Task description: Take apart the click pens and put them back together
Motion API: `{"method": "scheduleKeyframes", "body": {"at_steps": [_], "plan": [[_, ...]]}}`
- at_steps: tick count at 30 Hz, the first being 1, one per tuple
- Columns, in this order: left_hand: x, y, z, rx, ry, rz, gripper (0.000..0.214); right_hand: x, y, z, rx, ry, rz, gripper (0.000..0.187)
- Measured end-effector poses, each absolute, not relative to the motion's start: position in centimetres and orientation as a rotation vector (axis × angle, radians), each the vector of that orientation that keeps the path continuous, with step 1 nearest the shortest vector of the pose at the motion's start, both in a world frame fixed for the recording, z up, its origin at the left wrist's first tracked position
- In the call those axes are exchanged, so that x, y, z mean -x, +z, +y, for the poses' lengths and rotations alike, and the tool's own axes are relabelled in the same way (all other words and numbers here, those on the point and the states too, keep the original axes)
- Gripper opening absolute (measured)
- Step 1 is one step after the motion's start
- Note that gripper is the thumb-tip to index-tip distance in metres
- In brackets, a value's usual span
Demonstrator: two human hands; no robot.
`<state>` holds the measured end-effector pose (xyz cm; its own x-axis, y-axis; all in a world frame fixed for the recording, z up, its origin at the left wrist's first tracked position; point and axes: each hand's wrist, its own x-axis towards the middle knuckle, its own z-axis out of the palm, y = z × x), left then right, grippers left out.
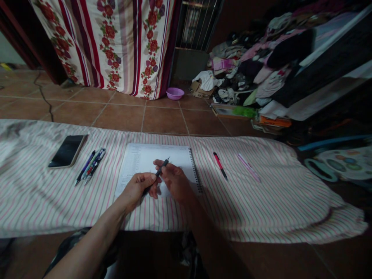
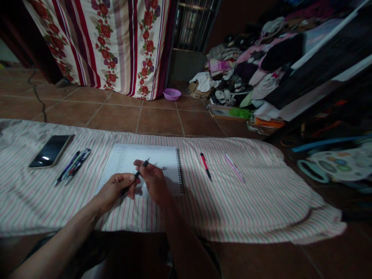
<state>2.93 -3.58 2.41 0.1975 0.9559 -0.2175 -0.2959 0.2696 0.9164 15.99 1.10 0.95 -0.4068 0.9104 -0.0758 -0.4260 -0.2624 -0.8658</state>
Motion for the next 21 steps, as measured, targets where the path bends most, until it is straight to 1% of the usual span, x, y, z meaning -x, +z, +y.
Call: {"method": "scheduleKeyframes", "body": {"at_steps": [4, 11, 16, 18, 21], "plan": [[-2.8, 2.5, -3.6, -0.822, 1.053, 0.924, 0.031, -16.3, 1.6, 1.2, 0.727, 1.881, -0.983, 0.031], [-2.8, 2.7, -3.6, -0.897, 1.069, 0.977, 0.035, -15.9, 1.0, 1.3, 0.789, 1.783, -0.943, 0.024], [-2.8, 2.6, -3.7, -0.918, 1.061, 0.971, 0.036, -15.7, 0.4, 1.4, 0.742, 1.734, -1.001, 0.021], [-2.8, 2.6, -3.7, -0.916, 1.056, 0.958, 0.035, -15.8, 0.6, 1.3, 0.709, 1.759, -1.020, 0.023], [-2.8, 2.6, -3.6, -0.880, 1.052, 0.942, 0.034, -16.1, 1.4, 1.2, 0.689, 1.868, -0.990, 0.034]]}}
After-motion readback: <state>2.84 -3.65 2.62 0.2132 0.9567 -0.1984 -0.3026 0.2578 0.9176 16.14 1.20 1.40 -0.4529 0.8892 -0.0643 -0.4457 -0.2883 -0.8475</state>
